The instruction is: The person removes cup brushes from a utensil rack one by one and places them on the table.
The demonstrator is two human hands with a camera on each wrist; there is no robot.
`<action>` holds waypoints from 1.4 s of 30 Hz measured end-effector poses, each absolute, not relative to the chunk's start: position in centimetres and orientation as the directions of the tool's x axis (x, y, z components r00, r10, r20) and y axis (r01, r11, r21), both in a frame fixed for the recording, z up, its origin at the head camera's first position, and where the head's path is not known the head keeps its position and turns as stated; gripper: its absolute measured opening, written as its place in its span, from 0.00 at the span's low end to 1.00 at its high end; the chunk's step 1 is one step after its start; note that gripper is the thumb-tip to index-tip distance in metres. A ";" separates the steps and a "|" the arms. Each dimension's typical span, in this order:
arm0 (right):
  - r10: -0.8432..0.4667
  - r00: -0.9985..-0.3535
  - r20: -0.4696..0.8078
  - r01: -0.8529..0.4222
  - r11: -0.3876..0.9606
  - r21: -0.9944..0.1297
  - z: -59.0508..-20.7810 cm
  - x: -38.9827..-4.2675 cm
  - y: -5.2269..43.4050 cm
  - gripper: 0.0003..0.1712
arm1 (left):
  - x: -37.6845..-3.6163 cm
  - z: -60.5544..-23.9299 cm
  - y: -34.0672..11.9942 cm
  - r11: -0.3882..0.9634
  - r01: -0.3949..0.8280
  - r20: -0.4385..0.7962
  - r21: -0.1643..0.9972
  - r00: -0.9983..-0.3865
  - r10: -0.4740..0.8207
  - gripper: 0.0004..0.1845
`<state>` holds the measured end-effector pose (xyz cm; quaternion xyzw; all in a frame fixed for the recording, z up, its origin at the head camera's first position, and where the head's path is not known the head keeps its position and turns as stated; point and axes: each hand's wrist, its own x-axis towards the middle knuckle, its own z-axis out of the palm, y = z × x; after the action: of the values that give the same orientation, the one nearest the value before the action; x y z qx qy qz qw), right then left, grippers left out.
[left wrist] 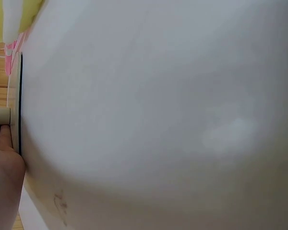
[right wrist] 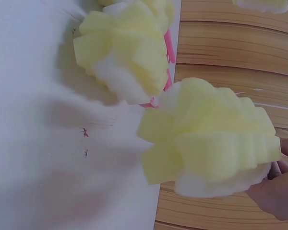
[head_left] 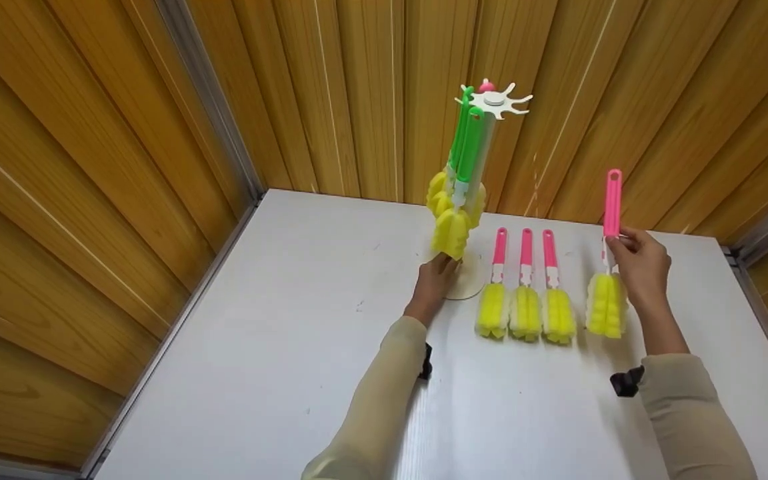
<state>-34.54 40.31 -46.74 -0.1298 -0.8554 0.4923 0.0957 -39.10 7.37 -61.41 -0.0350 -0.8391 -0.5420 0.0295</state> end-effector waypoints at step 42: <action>0.367 -0.911 -0.188 0.336 0.397 -0.854 -51.5 -36.3 41.5 0.34 | -38.9 -61.1 7.2 0.340 0.091 0.085 0.936 -0.996 0.035 0.16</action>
<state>-36.25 41.46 -51.48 -0.2105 -0.8358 0.5069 0.0154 -38.88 7.20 -61.13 -0.0385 -0.8181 -0.5732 0.0246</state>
